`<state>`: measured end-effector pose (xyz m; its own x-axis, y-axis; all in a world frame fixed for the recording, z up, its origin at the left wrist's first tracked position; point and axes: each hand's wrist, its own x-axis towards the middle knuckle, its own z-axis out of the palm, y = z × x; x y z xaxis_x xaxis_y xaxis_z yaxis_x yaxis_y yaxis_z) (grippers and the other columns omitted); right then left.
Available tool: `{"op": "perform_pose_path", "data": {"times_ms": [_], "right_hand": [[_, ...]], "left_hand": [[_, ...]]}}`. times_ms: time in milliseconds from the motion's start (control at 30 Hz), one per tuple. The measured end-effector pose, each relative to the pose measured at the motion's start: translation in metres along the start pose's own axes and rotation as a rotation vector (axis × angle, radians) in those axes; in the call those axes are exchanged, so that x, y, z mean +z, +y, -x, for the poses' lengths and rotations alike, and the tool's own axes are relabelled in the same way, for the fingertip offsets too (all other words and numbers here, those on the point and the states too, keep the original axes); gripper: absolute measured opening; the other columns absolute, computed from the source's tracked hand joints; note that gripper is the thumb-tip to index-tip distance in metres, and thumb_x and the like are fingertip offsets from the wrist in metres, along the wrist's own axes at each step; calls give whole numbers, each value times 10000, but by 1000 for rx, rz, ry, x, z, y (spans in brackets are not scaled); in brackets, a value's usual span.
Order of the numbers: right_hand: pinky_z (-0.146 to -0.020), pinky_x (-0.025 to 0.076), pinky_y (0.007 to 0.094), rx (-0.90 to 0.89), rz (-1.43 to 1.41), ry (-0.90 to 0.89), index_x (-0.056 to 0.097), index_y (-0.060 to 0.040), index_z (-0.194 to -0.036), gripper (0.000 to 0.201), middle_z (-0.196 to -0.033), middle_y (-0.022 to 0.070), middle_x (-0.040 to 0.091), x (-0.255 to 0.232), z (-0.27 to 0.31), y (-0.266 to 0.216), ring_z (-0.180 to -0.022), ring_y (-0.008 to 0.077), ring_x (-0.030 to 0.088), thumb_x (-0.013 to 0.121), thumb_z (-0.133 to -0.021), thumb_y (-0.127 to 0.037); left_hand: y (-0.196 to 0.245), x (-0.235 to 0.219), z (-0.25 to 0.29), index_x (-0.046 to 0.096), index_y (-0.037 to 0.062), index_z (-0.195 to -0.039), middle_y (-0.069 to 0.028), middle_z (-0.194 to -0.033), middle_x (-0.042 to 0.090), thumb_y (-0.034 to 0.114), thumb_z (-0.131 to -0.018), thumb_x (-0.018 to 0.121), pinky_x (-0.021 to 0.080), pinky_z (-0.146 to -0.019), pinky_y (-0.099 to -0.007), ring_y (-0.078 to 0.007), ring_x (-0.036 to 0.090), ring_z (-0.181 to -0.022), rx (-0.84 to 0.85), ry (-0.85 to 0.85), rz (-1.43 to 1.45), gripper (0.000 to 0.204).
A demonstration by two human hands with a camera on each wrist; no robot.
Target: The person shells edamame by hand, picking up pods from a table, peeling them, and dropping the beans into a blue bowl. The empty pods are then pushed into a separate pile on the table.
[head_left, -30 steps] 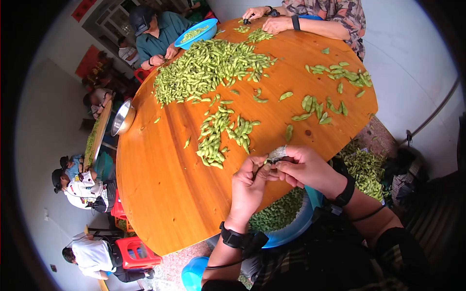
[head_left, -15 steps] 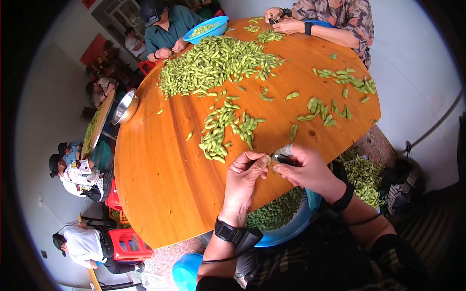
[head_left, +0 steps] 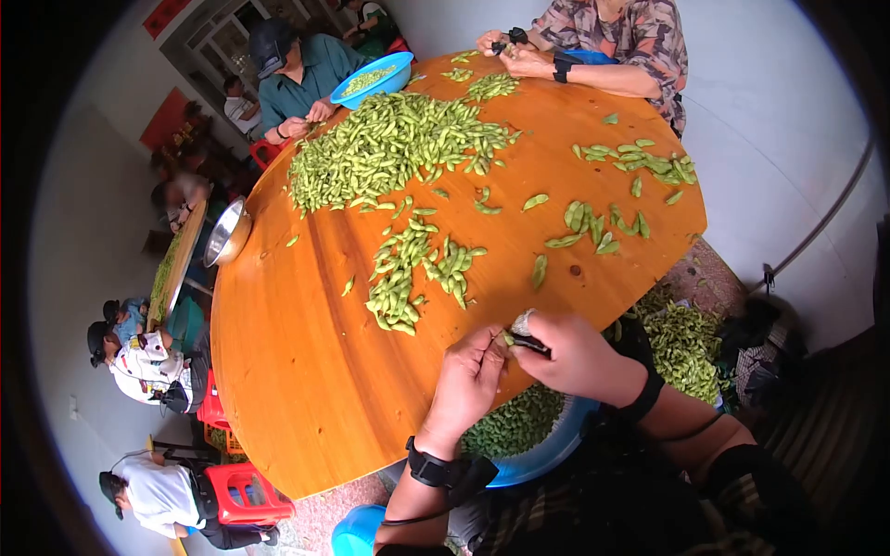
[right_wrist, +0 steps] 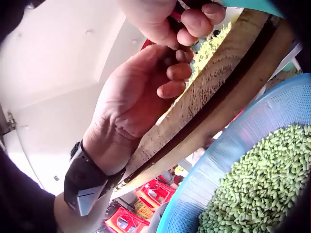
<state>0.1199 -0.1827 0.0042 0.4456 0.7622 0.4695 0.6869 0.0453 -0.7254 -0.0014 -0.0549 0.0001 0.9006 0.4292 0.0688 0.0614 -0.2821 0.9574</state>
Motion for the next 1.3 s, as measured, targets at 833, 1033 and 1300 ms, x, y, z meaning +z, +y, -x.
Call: {"op": "perform_pose_path", "data": {"times_ms": [833,1033,1300], "right_hand": [[-435,443,253,479,-367,-192,529,-5,-897,106,-636,35,565,-49,-23,26,-476,97,555,477,-934,-90],[-422,426,213,553,-638,-319,556,-20,-939,125,-680,10,582,-16,-36,23,-504,65,563,461,-959,-99],[-419,437,221,554,-692,-304,581,-18,-997,143,-691,25,596,4,-38,19,-513,81,580,467,-958,-94]], "left_hand": [[-5,-31,-53,596,1,-940,-214,-900,625,71,-804,653,511,-660,-425,-391,611,-738,77,324,-770,163],[1,-26,-43,591,-15,-940,-95,-844,649,28,-910,581,502,-553,-287,-178,618,-621,-163,235,55,53],[-6,-20,-40,632,-25,-1100,-57,-848,666,18,-902,615,546,-664,-232,-96,634,-719,-122,134,184,204]]}}
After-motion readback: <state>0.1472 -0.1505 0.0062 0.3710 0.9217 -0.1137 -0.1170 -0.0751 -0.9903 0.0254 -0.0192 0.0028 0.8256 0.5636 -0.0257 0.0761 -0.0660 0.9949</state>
